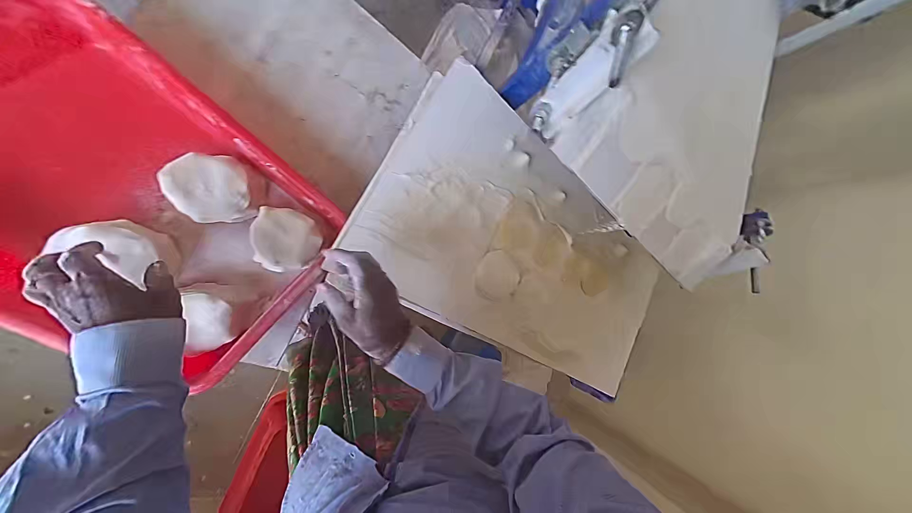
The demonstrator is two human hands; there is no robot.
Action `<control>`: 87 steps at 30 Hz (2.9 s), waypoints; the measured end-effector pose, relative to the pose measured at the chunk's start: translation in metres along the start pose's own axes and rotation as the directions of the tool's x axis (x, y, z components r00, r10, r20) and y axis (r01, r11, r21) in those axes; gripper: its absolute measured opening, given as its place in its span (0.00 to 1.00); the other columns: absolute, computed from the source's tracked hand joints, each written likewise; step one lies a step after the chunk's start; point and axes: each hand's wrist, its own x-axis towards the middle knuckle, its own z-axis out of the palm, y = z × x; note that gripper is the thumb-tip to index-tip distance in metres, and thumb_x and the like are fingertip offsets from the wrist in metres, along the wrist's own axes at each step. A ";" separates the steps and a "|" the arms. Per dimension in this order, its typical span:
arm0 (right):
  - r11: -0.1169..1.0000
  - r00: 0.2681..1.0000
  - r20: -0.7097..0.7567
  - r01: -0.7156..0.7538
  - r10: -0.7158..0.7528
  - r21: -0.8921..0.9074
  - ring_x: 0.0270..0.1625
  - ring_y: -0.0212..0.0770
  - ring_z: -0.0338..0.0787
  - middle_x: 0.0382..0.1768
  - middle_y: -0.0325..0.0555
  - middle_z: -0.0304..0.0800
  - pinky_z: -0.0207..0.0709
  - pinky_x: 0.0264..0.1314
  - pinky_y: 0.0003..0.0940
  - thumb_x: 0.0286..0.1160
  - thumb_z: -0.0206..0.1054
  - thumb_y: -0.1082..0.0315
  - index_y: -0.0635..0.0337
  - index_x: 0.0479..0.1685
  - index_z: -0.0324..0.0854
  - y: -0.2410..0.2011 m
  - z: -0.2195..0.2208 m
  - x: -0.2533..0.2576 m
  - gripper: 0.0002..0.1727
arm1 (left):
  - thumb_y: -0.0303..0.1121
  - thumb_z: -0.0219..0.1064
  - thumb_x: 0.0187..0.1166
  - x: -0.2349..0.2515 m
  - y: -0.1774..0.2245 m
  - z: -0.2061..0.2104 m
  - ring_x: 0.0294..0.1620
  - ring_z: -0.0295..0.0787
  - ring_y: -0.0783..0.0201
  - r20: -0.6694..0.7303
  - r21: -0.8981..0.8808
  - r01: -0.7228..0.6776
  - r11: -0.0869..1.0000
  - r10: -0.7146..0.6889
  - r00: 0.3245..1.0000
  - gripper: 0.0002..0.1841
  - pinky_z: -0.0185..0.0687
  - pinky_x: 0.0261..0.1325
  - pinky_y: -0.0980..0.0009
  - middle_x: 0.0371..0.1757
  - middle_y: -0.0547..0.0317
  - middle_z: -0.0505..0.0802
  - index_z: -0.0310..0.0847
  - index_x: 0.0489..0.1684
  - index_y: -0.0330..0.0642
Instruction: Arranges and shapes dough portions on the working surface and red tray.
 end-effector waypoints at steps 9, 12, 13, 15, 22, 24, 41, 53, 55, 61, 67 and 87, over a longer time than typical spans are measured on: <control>0.663 0.713 -0.308 -0.700 0.630 -0.265 0.73 0.62 0.84 0.70 0.70 0.83 0.74 0.78 0.54 0.81 0.71 0.62 0.74 0.74 0.75 0.186 -0.306 -0.141 0.29 | 0.30 0.61 0.87 -0.222 0.244 0.091 0.66 0.86 0.38 0.527 -0.289 -0.191 0.938 0.322 0.786 0.16 0.76 0.73 0.42 0.64 0.31 0.88 0.82 0.65 0.28; 0.739 0.828 -0.127 -0.547 0.546 -0.393 0.78 0.65 0.79 0.72 0.70 0.81 0.69 0.83 0.57 0.72 0.77 0.65 0.73 0.76 0.75 0.197 -0.306 -0.123 0.34 | 0.28 0.58 0.88 -0.279 0.302 0.131 0.67 0.87 0.43 0.728 -0.283 0.001 0.959 0.215 0.651 0.17 0.77 0.74 0.48 0.67 0.34 0.87 0.77 0.71 0.30; 0.736 0.831 -0.066 -0.523 0.553 -0.430 0.79 0.65 0.78 0.73 0.70 0.80 0.68 0.83 0.58 0.69 0.79 0.65 0.71 0.78 0.73 0.192 -0.303 -0.118 0.37 | 0.27 0.57 0.88 -0.292 0.316 0.140 0.68 0.86 0.43 0.758 -0.263 0.056 0.963 0.170 0.630 0.18 0.77 0.74 0.48 0.69 0.34 0.86 0.76 0.72 0.30; 0.699 0.780 -0.002 -0.563 0.626 -0.441 0.75 0.65 0.81 0.71 0.68 0.82 0.73 0.78 0.60 0.65 0.83 0.62 0.68 0.79 0.73 0.184 -0.299 -0.111 0.41 | 0.25 0.55 0.89 -0.312 0.334 0.151 0.69 0.86 0.43 0.758 -0.219 0.107 0.970 0.100 0.645 0.18 0.77 0.74 0.49 0.70 0.34 0.85 0.75 0.74 0.32; 0.708 0.716 0.180 -0.559 0.674 -0.430 0.68 0.65 0.85 0.60 0.71 0.86 0.74 0.72 0.63 0.67 0.82 0.59 0.74 0.59 0.83 0.168 -0.309 -0.090 0.29 | 0.23 0.54 0.87 -0.319 0.328 0.156 0.63 0.89 0.46 0.619 -0.255 0.157 0.954 0.037 0.785 0.21 0.80 0.70 0.50 0.64 0.38 0.89 0.72 0.77 0.34; 0.802 0.843 0.070 -0.477 0.533 -0.359 0.62 0.64 0.89 0.55 0.68 0.90 0.78 0.68 0.62 0.62 0.84 0.62 0.72 0.59 0.84 0.156 -0.312 -0.106 0.28 | 0.24 0.56 0.86 -0.315 0.321 0.154 0.58 0.90 0.47 0.598 -0.301 0.203 0.932 0.018 0.801 0.19 0.83 0.66 0.51 0.62 0.39 0.90 0.76 0.73 0.34; 0.825 0.908 -0.295 -0.401 0.298 -0.398 0.63 0.70 0.90 0.59 0.72 0.91 0.74 0.70 0.68 0.68 0.77 0.70 0.72 0.63 0.86 0.160 -0.279 -0.149 0.23 | 0.30 0.58 0.88 -0.287 0.272 0.093 0.74 0.83 0.43 0.664 -0.359 0.252 0.898 0.056 0.746 0.26 0.74 0.79 0.47 0.71 0.37 0.85 0.64 0.85 0.36; 0.909 0.918 0.203 -0.376 0.340 0.178 0.42 0.23 0.90 0.40 0.43 0.91 0.85 0.46 0.21 0.69 0.68 0.78 0.72 0.52 0.84 -0.012 -0.082 -0.032 0.12 | 0.49 0.41 0.96 -0.157 0.149 0.037 0.57 0.85 0.58 0.616 -0.775 0.605 -0.181 -0.001 0.788 0.29 0.80 0.64 0.59 0.60 0.43 0.87 0.71 0.75 0.33; 0.868 0.846 0.367 -0.469 0.387 0.164 0.45 0.29 0.90 0.44 0.48 0.91 0.86 0.49 0.27 0.73 0.66 0.78 0.71 0.55 0.84 -0.021 -0.031 -0.004 0.13 | 0.54 0.41 0.94 -0.138 0.111 0.026 0.52 0.87 0.60 0.602 -0.759 0.568 -0.318 -0.011 0.798 0.29 0.84 0.58 0.58 0.53 0.49 0.89 0.74 0.70 0.38; 0.870 0.700 0.567 -0.488 0.435 -0.065 0.60 0.51 0.88 0.58 0.63 0.87 0.79 0.67 0.48 0.84 0.66 0.69 0.69 0.68 0.79 -0.028 0.109 0.046 0.19 | 0.27 0.59 0.89 -0.093 0.006 -0.010 0.51 0.89 0.54 0.463 -0.826 0.525 0.204 -0.285 0.839 0.16 0.86 0.59 0.57 0.55 0.37 0.89 0.75 0.69 0.26; 0.933 0.726 0.586 -0.272 0.360 -0.236 0.70 0.58 0.85 0.64 0.65 0.88 0.73 0.78 0.55 0.82 0.68 0.69 0.67 0.71 0.80 -0.019 0.187 0.049 0.20 | 0.28 0.72 0.79 -0.056 -0.019 -0.016 0.71 0.81 0.28 0.329 -0.294 0.571 0.766 -0.480 0.813 0.31 0.71 0.76 0.34 0.68 0.23 0.84 0.66 0.81 0.30; 0.658 0.764 -0.249 -0.642 0.596 -0.395 0.72 0.65 0.83 0.65 0.69 0.85 0.73 0.76 0.60 0.85 0.66 0.52 0.70 0.67 0.82 0.155 -0.230 -0.064 0.28 | 0.30 0.60 0.88 -0.223 0.291 0.117 0.66 0.86 0.37 0.630 -0.349 0.056 0.936 0.190 0.753 0.24 0.77 0.73 0.43 0.67 0.30 0.86 0.69 0.82 0.32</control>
